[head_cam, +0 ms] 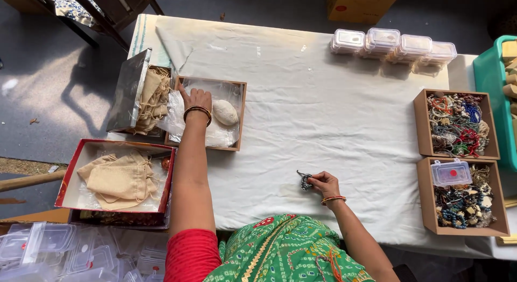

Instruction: The person picks up a beaded bracelet, places it into a small beige cloth pouch, and ties the pouch closed. They then place the pouch into a small clear plastic container and close the lid. The person repeats this process with a second bracelet.

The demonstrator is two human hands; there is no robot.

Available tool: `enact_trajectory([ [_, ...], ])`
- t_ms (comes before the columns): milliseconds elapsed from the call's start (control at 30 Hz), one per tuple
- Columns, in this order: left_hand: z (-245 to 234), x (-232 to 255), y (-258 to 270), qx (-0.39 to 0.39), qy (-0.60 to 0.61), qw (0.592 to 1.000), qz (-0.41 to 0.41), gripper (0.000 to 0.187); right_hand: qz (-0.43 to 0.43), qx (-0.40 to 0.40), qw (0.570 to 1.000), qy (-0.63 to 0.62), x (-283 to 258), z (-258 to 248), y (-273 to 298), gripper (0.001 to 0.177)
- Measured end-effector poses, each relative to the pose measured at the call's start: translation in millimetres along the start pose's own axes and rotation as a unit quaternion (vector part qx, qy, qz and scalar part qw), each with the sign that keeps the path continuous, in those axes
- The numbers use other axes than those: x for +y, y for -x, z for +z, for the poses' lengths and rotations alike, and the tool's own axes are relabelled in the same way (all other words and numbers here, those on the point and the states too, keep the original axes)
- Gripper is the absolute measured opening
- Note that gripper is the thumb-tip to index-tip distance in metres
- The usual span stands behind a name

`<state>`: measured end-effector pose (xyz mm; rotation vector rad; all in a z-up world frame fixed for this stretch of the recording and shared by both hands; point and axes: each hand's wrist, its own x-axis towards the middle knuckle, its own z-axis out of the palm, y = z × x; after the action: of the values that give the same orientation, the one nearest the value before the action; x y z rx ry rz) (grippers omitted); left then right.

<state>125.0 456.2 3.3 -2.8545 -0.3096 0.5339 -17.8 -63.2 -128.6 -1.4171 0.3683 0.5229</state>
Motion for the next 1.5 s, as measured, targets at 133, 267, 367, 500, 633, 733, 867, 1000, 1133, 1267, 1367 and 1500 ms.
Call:
enact_trajectory([
  [133, 16.5, -7.8, -3.0, 0.082, 0.001, 0.996, -0.033, 0.030, 0.024, 0.007, 1.000, 0.015, -10.5, 3.7, 4.9, 0.011],
  [267, 59.1, -22.1, -28.7, 0.251, 0.161, 0.940, -0.165, 0.067, 0.026, 0.006, 1.000, 0.010, -6.3, 1.2, 2.3, 0.011],
  [367, 32.2, -26.0, -9.2, 0.263, 0.206, 0.928, -0.167, 0.053, 0.028, 0.008, 1.000, 0.001, -13.0, 4.9, 4.4, 0.011],
  [500, -8.3, -23.1, 20.7, 0.232, 0.303, 0.900, -0.210, 0.052, 0.034, 0.005, 0.999, -0.012, -12.3, 3.8, 5.8, 0.012],
  [633, 9.3, -18.8, 17.8, 0.211, 0.275, 0.915, -0.208, 0.029, 0.032, 0.002, 0.999, -0.020, -10.4, 3.0, 5.0, 0.012],
  [733, 17.2, -15.3, 20.3, 0.328, 0.242, 0.894, -0.183, 0.002, 0.025, -0.003, 0.999, -0.032, -6.8, 1.3, 4.0, 0.012],
  [867, 14.9, -5.8, 29.3, 0.475, 0.277, 0.799, -0.244, 0.009, 0.015, -0.010, 1.000, -0.025, -5.3, 0.8, 4.2, 0.011],
  [1000, -34.8, 5.0, 84.3, 0.526, 0.427, 0.705, -0.210, 0.006, 0.006, -0.023, 0.999, -0.033, 0.7, -2.9, -1.2, 0.010],
  [1133, -59.6, 71.1, 131.3, 0.437, 0.492, 0.753, 0.016, 0.010, 0.022, -0.016, 0.999, -0.036, -6.1, -4.0, -1.3, 0.012],
  [1267, -30.0, 169.0, 157.2, 0.221, 0.351, 0.849, 0.328, 0.011, -0.012, 0.017, 0.999, -0.037, -22.4, -14.3, 7.0, 0.011],
  [1367, 24.3, 233.8, 155.1, 0.350, 0.211, 0.821, 0.400, 0.012, -0.015, 0.042, 0.997, -0.065, -32.2, -19.5, 12.2, 0.011],
  [1500, 91.3, 291.8, 165.3, 0.303, 0.133, 0.890, 0.315, 0.001, -0.003, 0.054, 0.998, -0.034, -39.1, -24.3, 26.9, 0.012],
])
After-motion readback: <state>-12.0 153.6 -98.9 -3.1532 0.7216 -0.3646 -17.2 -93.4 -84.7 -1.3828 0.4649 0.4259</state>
